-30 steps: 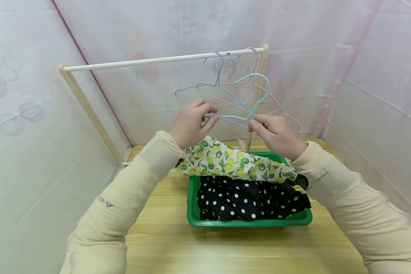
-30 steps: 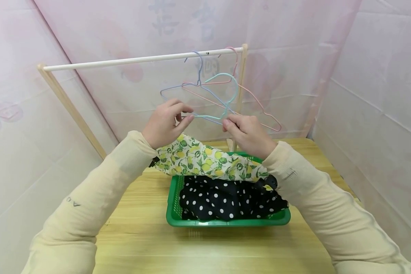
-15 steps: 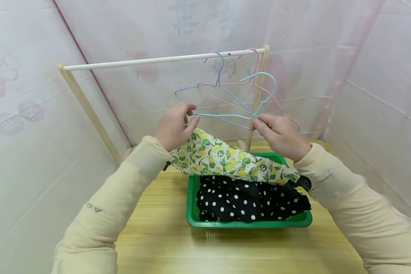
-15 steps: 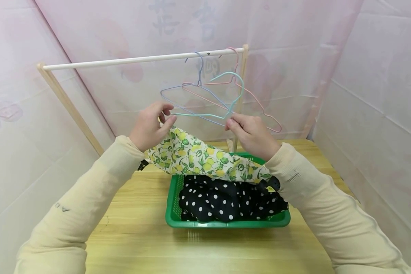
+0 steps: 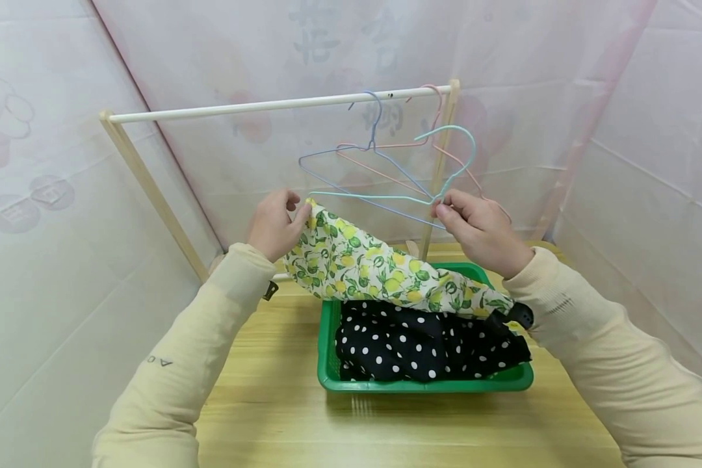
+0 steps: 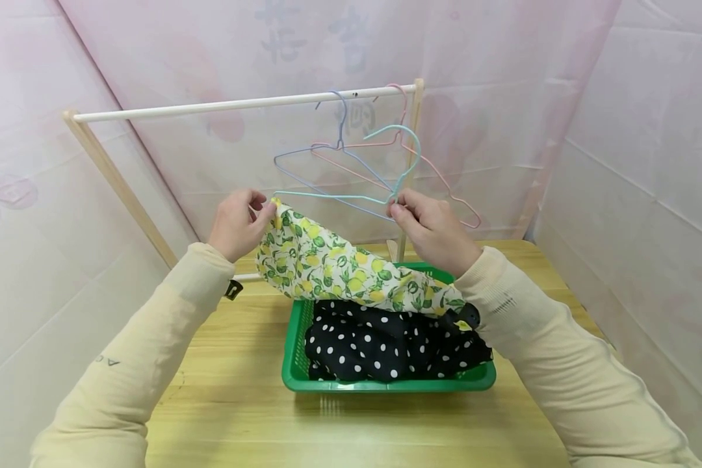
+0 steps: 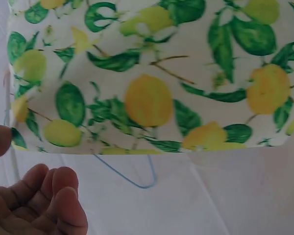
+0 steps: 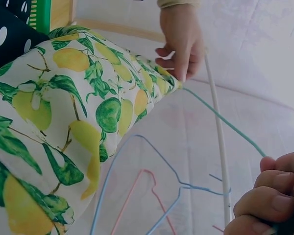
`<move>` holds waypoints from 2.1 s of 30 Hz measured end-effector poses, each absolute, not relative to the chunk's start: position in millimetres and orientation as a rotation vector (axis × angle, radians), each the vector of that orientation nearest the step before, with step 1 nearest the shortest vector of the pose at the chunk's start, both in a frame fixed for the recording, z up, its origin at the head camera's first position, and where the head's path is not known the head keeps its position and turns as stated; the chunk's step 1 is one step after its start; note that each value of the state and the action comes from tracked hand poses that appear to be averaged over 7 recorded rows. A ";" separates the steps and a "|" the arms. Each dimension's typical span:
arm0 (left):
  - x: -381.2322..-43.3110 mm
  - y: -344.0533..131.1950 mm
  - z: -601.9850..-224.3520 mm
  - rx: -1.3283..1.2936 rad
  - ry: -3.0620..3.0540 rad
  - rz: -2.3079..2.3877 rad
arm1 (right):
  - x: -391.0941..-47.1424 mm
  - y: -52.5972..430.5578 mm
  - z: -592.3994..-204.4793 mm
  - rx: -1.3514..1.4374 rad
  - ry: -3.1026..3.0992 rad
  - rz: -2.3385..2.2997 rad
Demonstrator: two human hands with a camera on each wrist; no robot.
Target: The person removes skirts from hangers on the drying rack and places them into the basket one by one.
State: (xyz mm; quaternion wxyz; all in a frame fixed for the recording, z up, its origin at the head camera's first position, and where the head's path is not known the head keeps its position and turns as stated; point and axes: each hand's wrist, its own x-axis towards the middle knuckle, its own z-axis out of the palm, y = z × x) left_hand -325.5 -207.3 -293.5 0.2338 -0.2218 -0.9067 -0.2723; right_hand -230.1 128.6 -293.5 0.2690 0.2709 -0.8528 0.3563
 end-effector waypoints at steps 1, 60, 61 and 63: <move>-327.0 -209.0 -295.9 -0.615 -2.502 -0.757 | -229.7 128.5 -293.4 0.726 -2.297 0.968; -270.1 -155.1 -313.0 -1.162 -1.931 -0.825 | -217.8 146.7 -281.8 0.542 -2.205 0.971; -268.4 -153.6 -313.6 -1.173 -1.921 -0.833 | -217.6 147.1 -281.5 0.539 -2.205 0.967; -265.5 -150.4 -315.5 -1.189 -1.902 -0.841 | -217.9 148.5 -281.3 0.534 -2.205 0.953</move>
